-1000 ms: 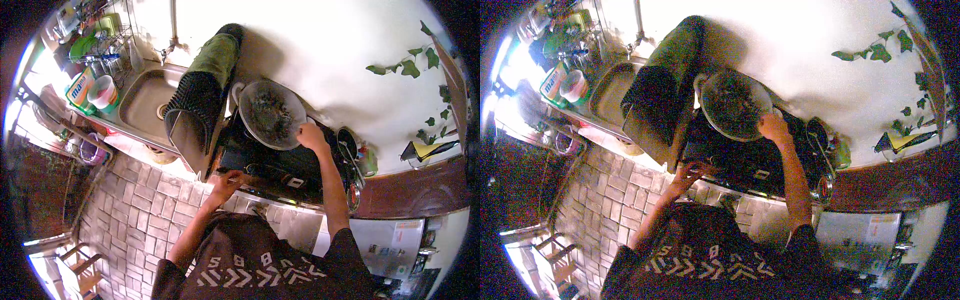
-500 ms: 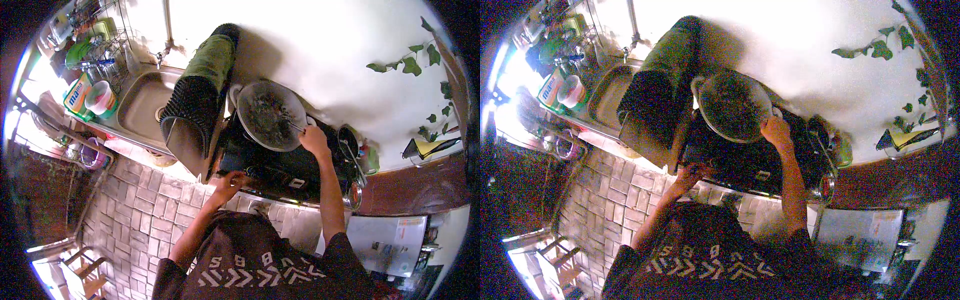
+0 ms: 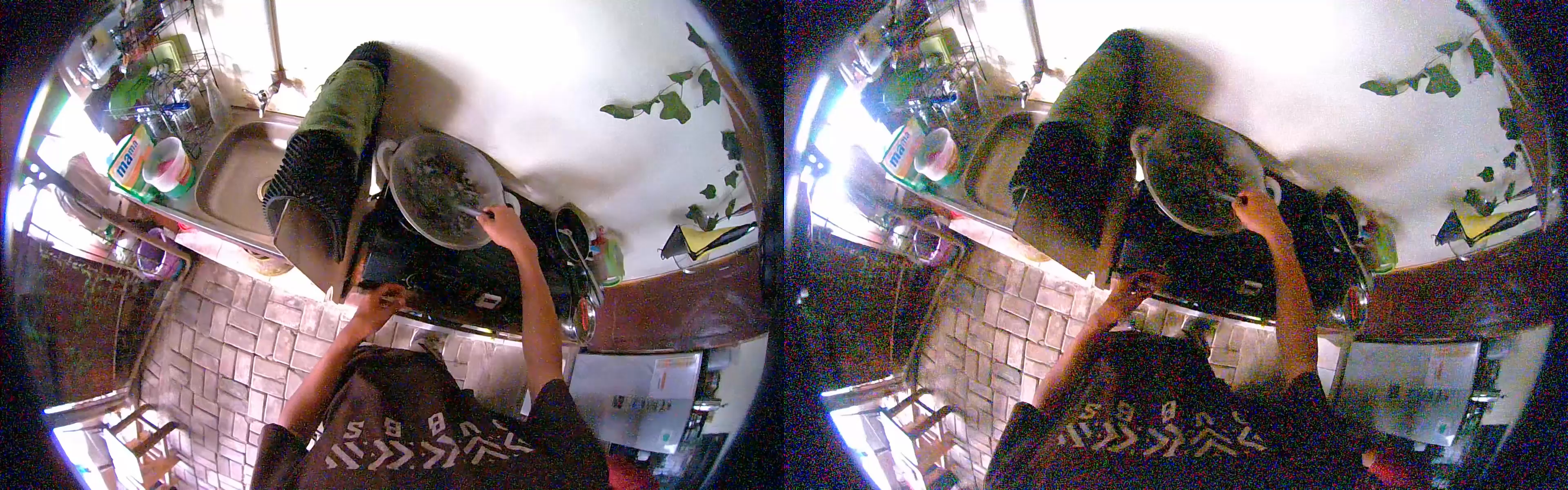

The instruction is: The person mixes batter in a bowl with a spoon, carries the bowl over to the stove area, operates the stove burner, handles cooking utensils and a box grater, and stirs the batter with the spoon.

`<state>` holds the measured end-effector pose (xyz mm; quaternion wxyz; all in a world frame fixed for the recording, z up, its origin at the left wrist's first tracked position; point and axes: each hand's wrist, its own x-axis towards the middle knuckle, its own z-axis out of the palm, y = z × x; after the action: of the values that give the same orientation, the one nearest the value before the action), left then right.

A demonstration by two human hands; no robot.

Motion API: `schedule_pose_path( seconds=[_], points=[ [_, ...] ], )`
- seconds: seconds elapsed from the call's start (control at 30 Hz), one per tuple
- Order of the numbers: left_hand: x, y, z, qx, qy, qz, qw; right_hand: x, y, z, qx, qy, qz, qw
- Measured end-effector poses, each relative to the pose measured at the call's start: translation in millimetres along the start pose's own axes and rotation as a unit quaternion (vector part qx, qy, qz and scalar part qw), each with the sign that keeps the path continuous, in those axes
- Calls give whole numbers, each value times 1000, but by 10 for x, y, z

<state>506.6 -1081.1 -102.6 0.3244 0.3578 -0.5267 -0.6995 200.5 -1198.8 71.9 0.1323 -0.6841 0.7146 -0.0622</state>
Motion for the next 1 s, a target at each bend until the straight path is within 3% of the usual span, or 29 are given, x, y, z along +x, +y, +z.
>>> schedule_pose_path(
  seconds=[0.13, 0.2, 0.37, 0.47, 0.6, 0.8, 0.9, 1.0],
  points=[
    [-59, 126, -12, 29, 6, 9, 1000, 14, 39, 61, 3, -26, -2, 1000],
    [-54, 133, 4, 45, 12, 12, 999, -19, 73, 167, -54, 103, -61, 991],
    [-85, 213, 17, 77, 29, 61, 995, -5, 92, 200, -39, 86, -42, 995],
    [-100, 195, 8, 8, 1, 15, 1000, 6, 92, 145, -66, 85, -23, 994],
    [-71, -13, -15, 35, -3, 24, 999, -81, -28, -8, -82, 88, 32, 992],
    [-99, 196, 50, 64, 11, 43, 997, -47, 33, 244, -52, 88, -23, 994],
    [-113, 273, 51, 79, 1, 36, 996, -18, -63, 240, -82, 44, -2, 996],
    [-160, 188, 18, 63, 16, 10, 998, -1, -87, 200, -78, 79, 13, 994]
  ],
)
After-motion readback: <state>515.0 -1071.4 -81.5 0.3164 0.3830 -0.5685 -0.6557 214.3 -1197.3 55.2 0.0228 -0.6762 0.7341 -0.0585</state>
